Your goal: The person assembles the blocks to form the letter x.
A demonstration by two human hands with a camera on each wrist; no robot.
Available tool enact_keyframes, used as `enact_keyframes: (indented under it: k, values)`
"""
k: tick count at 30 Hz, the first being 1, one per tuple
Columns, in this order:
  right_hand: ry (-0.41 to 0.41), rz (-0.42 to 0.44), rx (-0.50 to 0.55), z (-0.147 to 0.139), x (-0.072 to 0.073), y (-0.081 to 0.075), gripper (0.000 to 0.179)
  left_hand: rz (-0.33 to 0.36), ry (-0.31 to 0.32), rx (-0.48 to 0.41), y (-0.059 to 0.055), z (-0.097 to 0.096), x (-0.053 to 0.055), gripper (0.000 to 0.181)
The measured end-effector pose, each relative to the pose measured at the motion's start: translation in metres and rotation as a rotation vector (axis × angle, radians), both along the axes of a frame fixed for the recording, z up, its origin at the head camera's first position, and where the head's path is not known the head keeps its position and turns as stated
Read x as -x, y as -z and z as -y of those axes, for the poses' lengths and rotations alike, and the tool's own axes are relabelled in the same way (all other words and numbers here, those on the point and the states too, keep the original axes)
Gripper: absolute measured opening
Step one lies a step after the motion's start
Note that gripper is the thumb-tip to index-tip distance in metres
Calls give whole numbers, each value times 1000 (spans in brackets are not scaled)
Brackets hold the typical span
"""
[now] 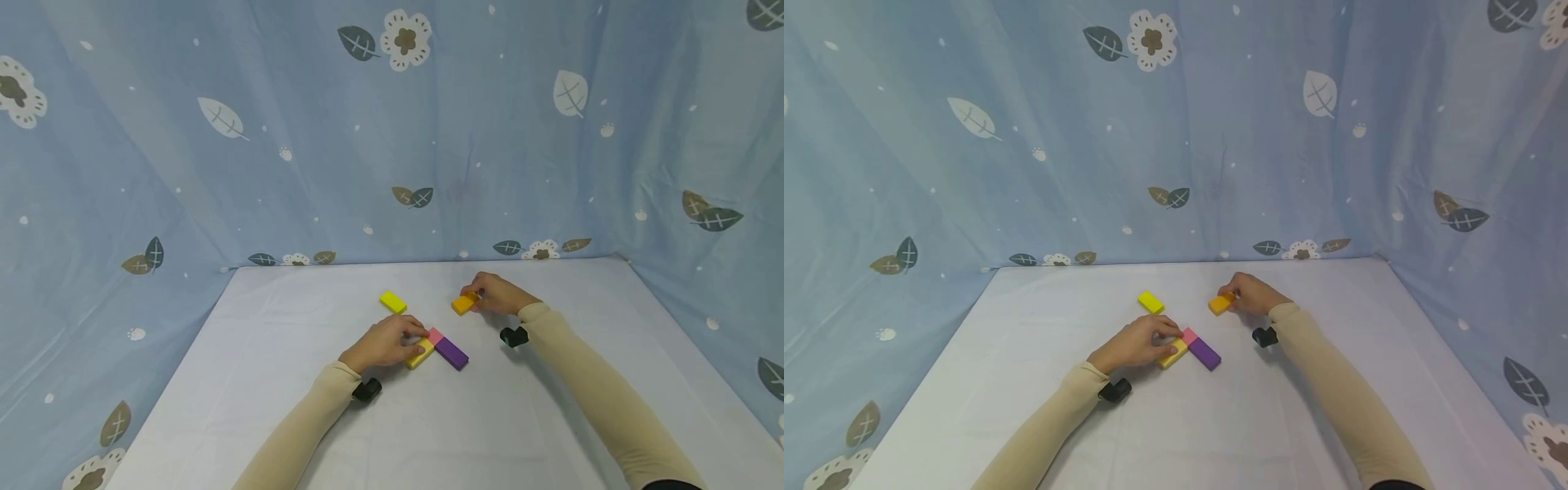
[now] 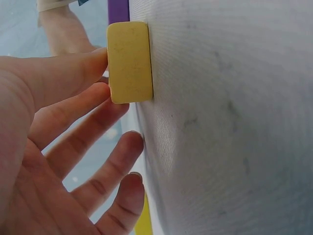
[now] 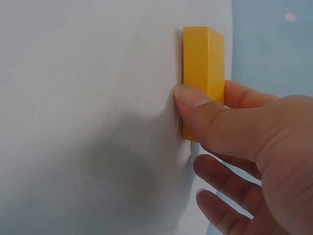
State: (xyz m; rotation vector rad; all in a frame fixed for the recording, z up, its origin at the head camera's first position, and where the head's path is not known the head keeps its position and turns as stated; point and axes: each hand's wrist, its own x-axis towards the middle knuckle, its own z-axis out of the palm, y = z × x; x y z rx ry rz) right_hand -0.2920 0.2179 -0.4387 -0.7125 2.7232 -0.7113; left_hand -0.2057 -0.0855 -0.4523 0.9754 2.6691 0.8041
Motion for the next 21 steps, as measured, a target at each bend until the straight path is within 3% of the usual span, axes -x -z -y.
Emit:
enact_keyframes:
  k: [21]
  values:
    - [-4, 19, 2, -2, -3, -2, 40, 18, -12, 7, 0, 0, 0, 35]
